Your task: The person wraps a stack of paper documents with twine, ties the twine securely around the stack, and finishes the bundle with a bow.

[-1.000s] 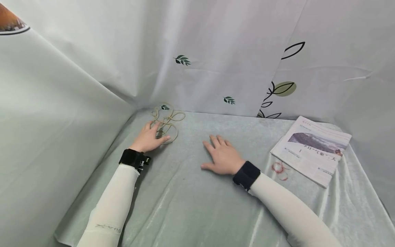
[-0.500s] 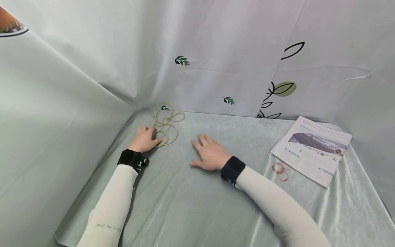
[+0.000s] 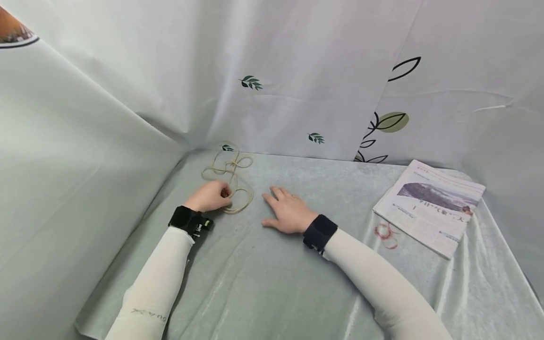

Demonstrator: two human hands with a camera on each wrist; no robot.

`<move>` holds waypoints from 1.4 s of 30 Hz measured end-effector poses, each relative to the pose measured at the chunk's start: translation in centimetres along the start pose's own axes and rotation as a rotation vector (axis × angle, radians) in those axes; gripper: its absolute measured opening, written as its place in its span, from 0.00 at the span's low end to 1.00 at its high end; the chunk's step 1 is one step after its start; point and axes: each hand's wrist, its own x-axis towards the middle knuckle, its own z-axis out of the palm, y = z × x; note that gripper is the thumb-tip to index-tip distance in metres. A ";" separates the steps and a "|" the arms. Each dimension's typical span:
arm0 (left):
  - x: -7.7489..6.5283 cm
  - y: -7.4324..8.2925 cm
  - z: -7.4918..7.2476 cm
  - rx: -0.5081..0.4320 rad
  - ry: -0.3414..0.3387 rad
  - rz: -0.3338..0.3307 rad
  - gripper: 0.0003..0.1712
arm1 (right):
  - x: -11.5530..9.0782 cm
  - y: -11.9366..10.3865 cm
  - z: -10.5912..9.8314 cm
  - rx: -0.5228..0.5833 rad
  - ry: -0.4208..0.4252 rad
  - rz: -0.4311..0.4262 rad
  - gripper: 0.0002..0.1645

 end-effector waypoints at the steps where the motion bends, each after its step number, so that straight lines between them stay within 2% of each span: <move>1: 0.1 0.3 0.2 -0.015 -0.012 0.027 0.04 | -0.1 0.1 0.0 0.003 0.006 -0.009 0.51; 2: 0.7 -0.3 1.0 -0.040 -0.014 0.080 0.04 | -0.2 0.2 -0.1 0.008 0.009 -0.017 0.51; 5: 0.9 1.0 1.7 -0.082 -0.052 0.154 0.04 | -0.6 0.5 -0.2 0.016 0.020 -0.046 0.51; 8: 0.9 2.5 2.4 -0.088 -0.091 0.181 0.05 | -1.2 0.8 -0.3 0.012 0.022 -0.080 0.50; 9: 0.3 4.0 2.0 -0.073 -0.110 0.162 0.06 | -1.4 0.8 -0.4 0.010 0.022 -0.092 0.49; 12: 0.1 5.5 2.7 -0.051 -0.138 0.175 0.05 | -2.2 0.9 -0.4 -0.005 0.016 -0.115 0.47; 13: 0.0 5.9 2.9 -0.046 -0.140 0.186 0.05 | -2.5 0.9 -0.5 -0.011 0.010 -0.118 0.46; 14: 0.3 5.5 3.7 -0.038 -0.133 0.215 0.05 | -2.7 0.9 -0.5 -0.017 0.005 -0.120 0.45; 16: 0.4 5.7 4.5 -0.023 -0.119 0.267 0.05 | -3.2 0.9 -0.4 -0.033 0.004 -0.122 0.44; 20: -0.2 7.4 5.1 0.016 -0.120 0.325 0.05 | -4.2 1.0 -0.5 -0.047 0.016 -0.127 0.40; 21: -0.8 8.6 4.6 0.019 -0.132 0.321 0.05 | -4.4 1.0 -0.5 -0.052 0.029 -0.138 0.39; 24: -1.4 10.2 4.8 0.028 -0.150 0.329 0.06 | -5.2 1.3 -0.4 -0.064 0.051 -0.158 0.35; 27: -1.6 10.7 5.5 0.028 -0.148 0.351 0.05 | -5.9 1.5 -0.2 -0.080 0.097 -0.198 0.29; 32: -1.8 11.0 5.8 0.005 -0.156 0.367 0.03 | -6.9 1.8 -0.2 -0.095 0.206 -0.275 0.11; 36: -1.7 10.8 5.3 -0.021 -0.143 0.377 0.05 | -7.9 2.2 -0.5 -0.107 0.246 -0.286 0.13; 42: -1.4 9.8 4.7 -0.032 -0.015 0.338 0.14 | -10.2 3.0 -1.3 -0.091 0.239 -0.229 0.16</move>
